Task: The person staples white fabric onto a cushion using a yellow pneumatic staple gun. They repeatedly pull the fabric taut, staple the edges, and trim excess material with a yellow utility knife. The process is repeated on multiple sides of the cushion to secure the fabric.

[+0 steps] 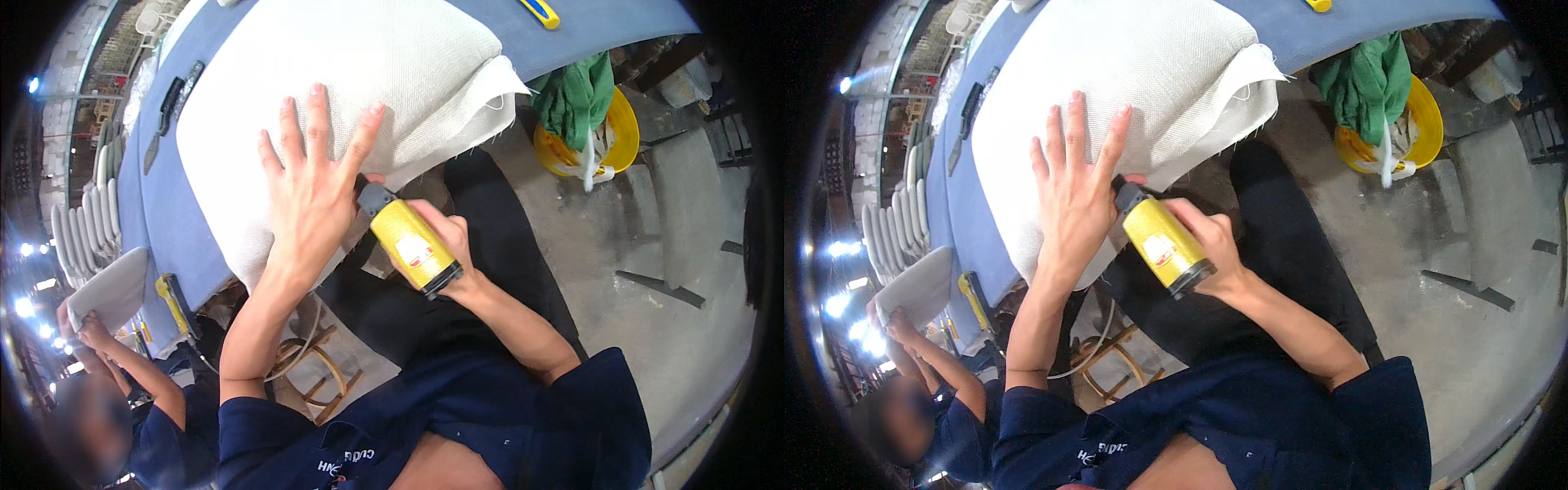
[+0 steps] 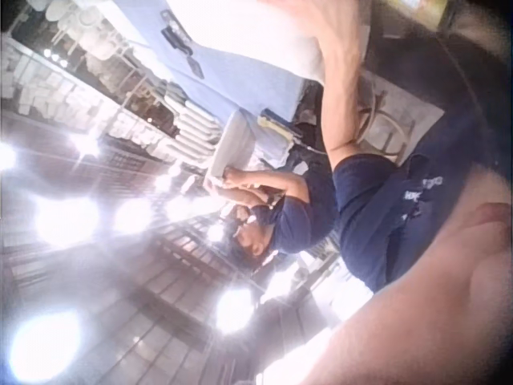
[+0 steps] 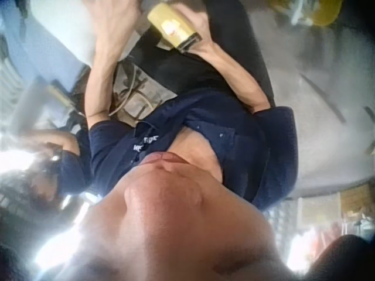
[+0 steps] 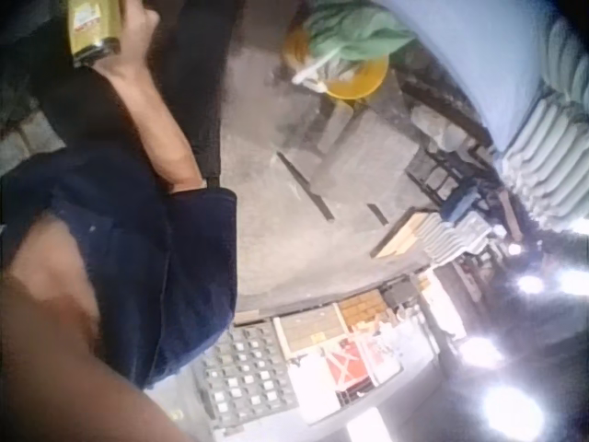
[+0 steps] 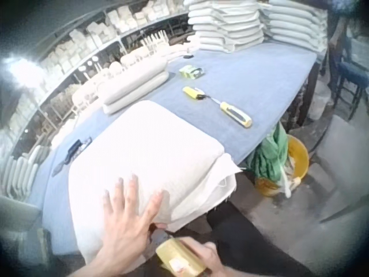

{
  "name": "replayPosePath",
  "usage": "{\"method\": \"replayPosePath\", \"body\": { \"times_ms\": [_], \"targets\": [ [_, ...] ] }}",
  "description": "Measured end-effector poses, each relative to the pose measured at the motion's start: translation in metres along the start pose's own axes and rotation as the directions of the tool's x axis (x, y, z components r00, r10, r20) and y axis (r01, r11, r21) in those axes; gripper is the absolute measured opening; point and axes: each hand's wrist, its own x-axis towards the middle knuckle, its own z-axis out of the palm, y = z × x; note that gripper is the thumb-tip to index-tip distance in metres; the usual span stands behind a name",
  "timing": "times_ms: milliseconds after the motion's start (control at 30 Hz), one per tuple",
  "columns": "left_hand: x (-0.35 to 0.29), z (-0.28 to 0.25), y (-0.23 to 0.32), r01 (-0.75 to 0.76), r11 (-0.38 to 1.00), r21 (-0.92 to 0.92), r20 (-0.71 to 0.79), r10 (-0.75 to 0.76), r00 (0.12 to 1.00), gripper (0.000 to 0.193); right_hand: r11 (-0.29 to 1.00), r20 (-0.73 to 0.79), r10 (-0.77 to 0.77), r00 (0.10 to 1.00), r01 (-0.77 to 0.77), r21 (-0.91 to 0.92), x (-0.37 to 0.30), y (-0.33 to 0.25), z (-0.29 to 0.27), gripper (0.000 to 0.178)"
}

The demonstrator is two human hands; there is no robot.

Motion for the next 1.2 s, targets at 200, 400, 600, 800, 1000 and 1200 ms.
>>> {"method": "replayPosePath", "body": {
  "times_ms": [200,400,600,800,1000,1200],
  "targets": [
    [0.026,-0.032,-0.064,0.012,0.97,-0.245,0.14,0.023,0.99,0.061,0.994,-0.042,-0.018,0.999,0.014,-0.107,0.01,0.0,-0.021,0.031],
    [0.014,0.001,-0.037,0.11,0.992,-0.06,0.032,-0.108,0.994,0.053,0.977,-0.034,-0.08,0.996,0.072,-0.201,0.0,0.025,-0.023,0.047],
    [-0.02,0.003,-0.005,0.051,0.998,0.031,-0.042,-0.05,0.998,0.068,0.99,-0.043,0.003,0.999,-0.009,-0.14,0.0,0.007,-0.018,0.018],
    [-0.026,0.007,-0.002,0.031,0.998,0.058,-0.04,-0.029,0.999,0.086,0.987,-0.03,-0.047,0.998,0.042,-0.158,-0.01,-0.001,0.0,0.032],
    [-0.025,0.005,-0.003,0.021,0.998,0.056,-0.019,-0.02,1.0,0.084,1.0,0.039,-0.013,0.999,0.014,-0.013,-0.014,0.007,0.013,0.033],
    [-0.022,0.005,-0.004,0.007,1.0,0.017,-0.07,-0.006,0.998,0.086,1.0,0.094,-0.023,0.995,0.022,0.016,-0.013,0.001,0.015,0.038]
  ]
}}
